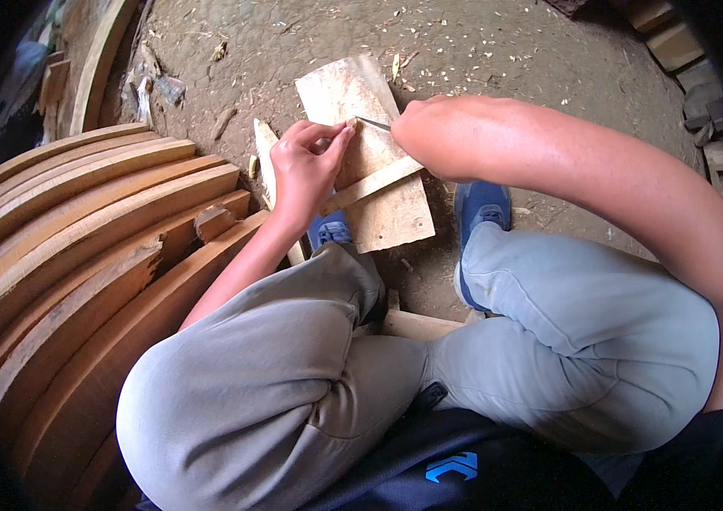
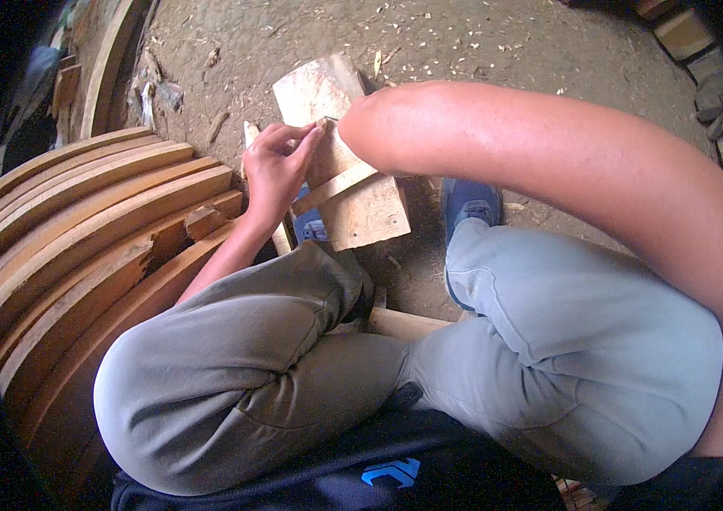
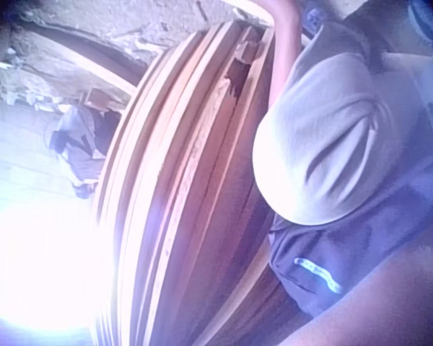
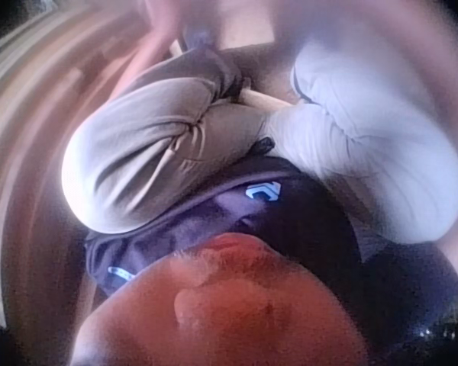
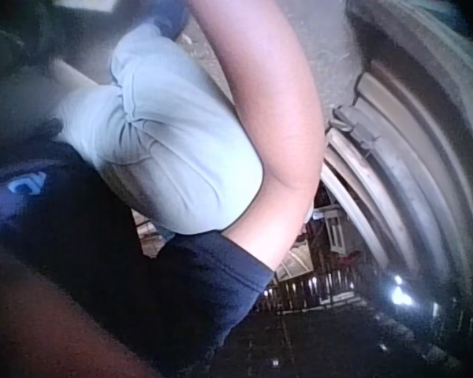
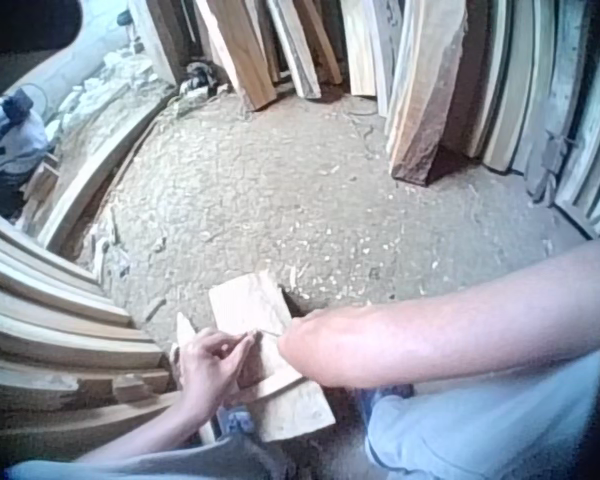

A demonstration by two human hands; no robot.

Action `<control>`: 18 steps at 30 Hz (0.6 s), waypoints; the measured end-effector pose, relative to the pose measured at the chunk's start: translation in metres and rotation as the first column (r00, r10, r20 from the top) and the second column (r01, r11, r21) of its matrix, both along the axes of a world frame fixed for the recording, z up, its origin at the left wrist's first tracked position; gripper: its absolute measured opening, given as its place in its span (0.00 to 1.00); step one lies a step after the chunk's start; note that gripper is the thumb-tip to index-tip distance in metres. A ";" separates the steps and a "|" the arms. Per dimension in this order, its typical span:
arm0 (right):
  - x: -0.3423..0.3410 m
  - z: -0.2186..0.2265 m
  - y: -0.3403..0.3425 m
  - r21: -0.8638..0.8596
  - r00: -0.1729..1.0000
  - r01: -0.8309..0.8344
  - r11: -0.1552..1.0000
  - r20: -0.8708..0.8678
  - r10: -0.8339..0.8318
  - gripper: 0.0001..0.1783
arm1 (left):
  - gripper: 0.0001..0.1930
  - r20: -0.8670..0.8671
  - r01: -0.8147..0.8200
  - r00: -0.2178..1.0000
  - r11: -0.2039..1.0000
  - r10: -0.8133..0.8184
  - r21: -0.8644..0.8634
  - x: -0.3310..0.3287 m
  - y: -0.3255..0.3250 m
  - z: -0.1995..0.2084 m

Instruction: The person sits on the floor and uses a knife to carve a small piece of wood. They repeatedly shave off thin layers, inspect the piece, and continue refining its shape.

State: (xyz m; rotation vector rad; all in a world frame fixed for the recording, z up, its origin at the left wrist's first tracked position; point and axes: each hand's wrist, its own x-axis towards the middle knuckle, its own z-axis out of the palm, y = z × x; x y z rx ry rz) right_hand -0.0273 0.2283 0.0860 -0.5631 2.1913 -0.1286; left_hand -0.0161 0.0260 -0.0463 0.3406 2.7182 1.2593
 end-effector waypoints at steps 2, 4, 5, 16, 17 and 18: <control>0.000 -0.007 -0.002 0.012 1.000 -0.002 1.000 0.007 0.002 0.14 | 0.09 0.027 -0.001 1.000 1.000 0.001 0.014 -0.001 0.000 0.003; -0.002 -0.005 -0.007 0.050 0.998 -0.063 0.997 -0.004 0.063 0.13 | 0.09 0.071 -0.014 0.997 0.999 0.012 0.034 -0.002 -0.003 0.002; -0.003 -0.003 -0.009 0.074 0.996 -0.090 0.993 -0.007 0.090 0.13 | 0.09 0.095 -0.018 0.995 0.999 0.013 0.049 -0.003 -0.003 0.000; -0.011 -0.001 -0.025 0.103 0.990 -0.143 0.984 -0.007 0.144 0.10 | 0.11 0.093 -0.006 0.996 1.000 0.006 0.004 -0.005 -0.003 0.000; -0.014 0.000 -0.024 0.119 0.990 -0.141 0.983 -0.008 0.143 0.10 | 0.11 0.108 -0.012 0.994 1.000 0.011 0.004 -0.007 -0.002 0.002; -0.016 0.000 -0.022 0.150 0.994 -0.110 0.983 0.042 0.105 0.10 | 0.11 0.104 -0.007 0.995 1.000 0.005 0.010 -0.007 -0.001 0.000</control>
